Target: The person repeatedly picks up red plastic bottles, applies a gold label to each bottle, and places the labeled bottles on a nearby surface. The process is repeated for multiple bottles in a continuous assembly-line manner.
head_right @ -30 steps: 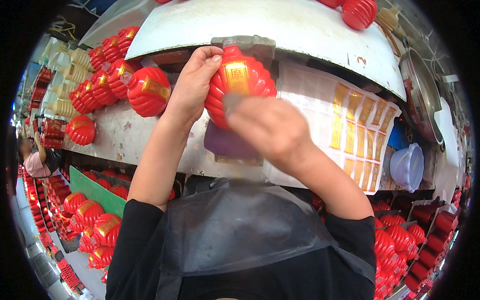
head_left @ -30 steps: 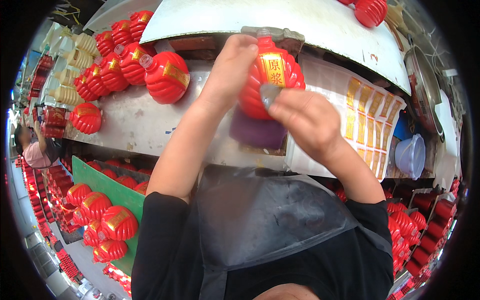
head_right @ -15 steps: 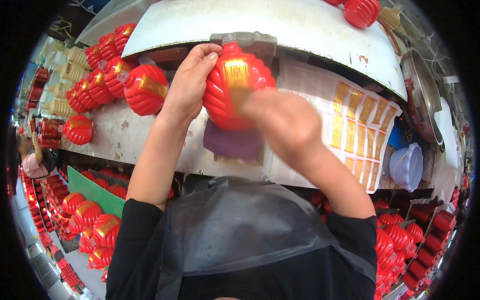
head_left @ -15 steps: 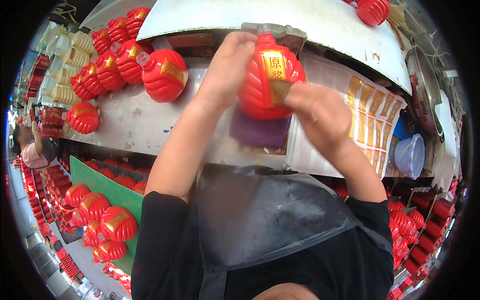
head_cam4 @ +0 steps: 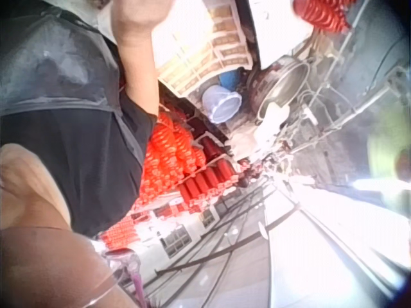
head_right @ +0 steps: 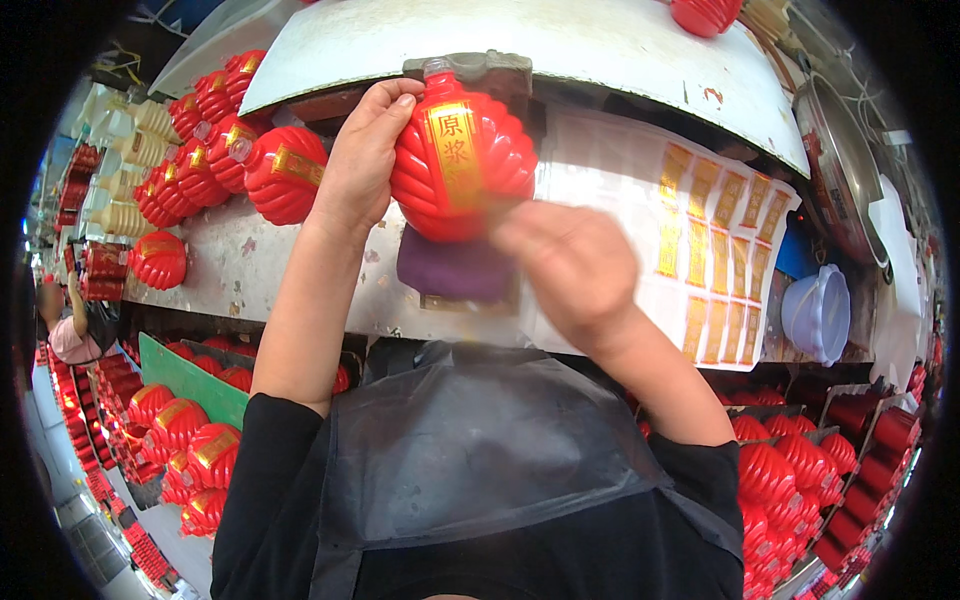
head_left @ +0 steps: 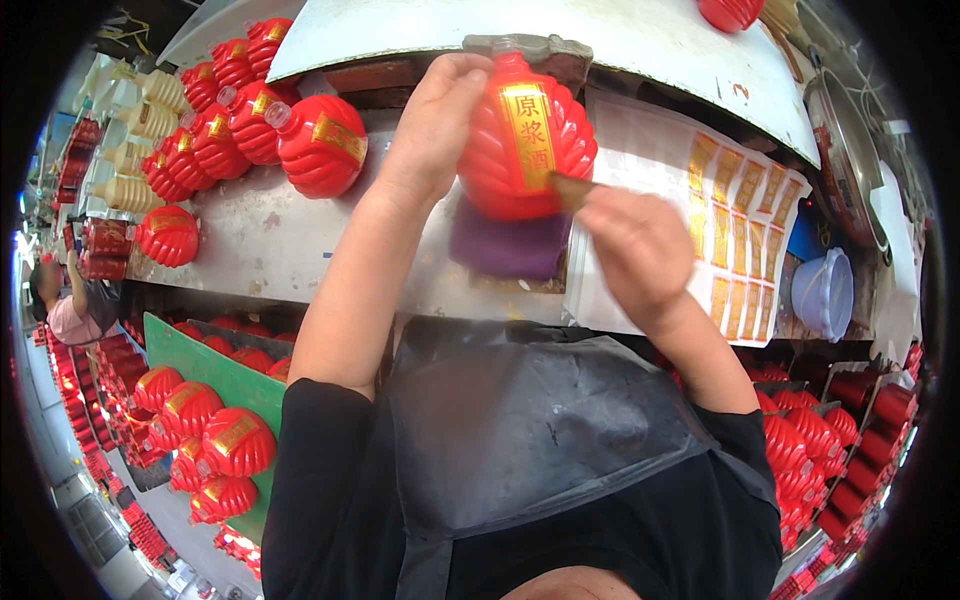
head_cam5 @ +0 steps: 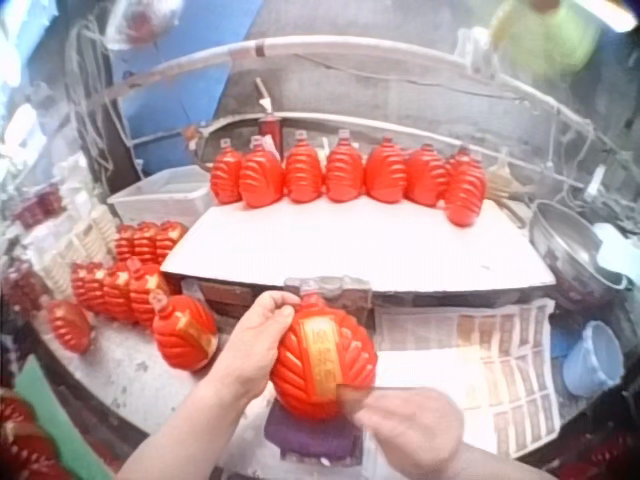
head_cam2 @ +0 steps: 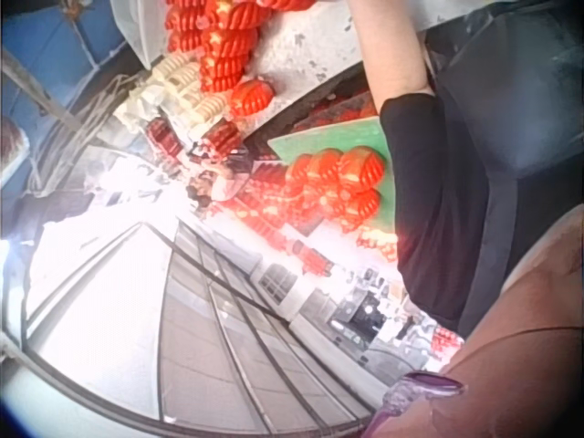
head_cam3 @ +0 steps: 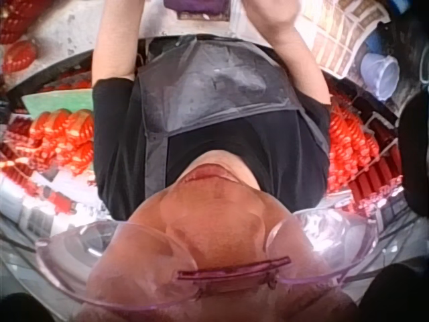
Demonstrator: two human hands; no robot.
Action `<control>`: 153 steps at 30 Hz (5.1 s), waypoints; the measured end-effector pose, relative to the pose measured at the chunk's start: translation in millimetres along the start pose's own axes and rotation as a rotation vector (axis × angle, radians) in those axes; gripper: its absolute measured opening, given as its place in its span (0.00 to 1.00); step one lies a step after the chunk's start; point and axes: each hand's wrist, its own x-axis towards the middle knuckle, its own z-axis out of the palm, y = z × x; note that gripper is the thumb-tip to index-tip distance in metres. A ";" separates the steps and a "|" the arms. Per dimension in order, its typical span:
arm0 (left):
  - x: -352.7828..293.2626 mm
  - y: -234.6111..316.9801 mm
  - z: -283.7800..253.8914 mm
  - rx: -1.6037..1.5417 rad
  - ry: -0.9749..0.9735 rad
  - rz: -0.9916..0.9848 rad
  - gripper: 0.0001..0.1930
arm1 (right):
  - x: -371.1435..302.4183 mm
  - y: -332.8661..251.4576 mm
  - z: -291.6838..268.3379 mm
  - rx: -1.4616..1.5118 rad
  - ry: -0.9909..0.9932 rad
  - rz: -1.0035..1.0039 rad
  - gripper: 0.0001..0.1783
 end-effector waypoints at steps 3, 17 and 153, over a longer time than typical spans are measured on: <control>-1.6 1.7 1.2 -0.010 0.004 0.005 0.11 | -11.4 -9.4 9.6 0.095 -0.160 -0.197 0.14; -3.0 -6.4 2.1 0.082 0.044 0.099 0.12 | -8.6 20.9 -2.8 0.594 0.164 0.883 0.15; -61.3 17.2 65.1 0.872 -0.310 0.445 0.09 | -33.4 304.7 -370.9 -0.602 0.560 1.035 0.16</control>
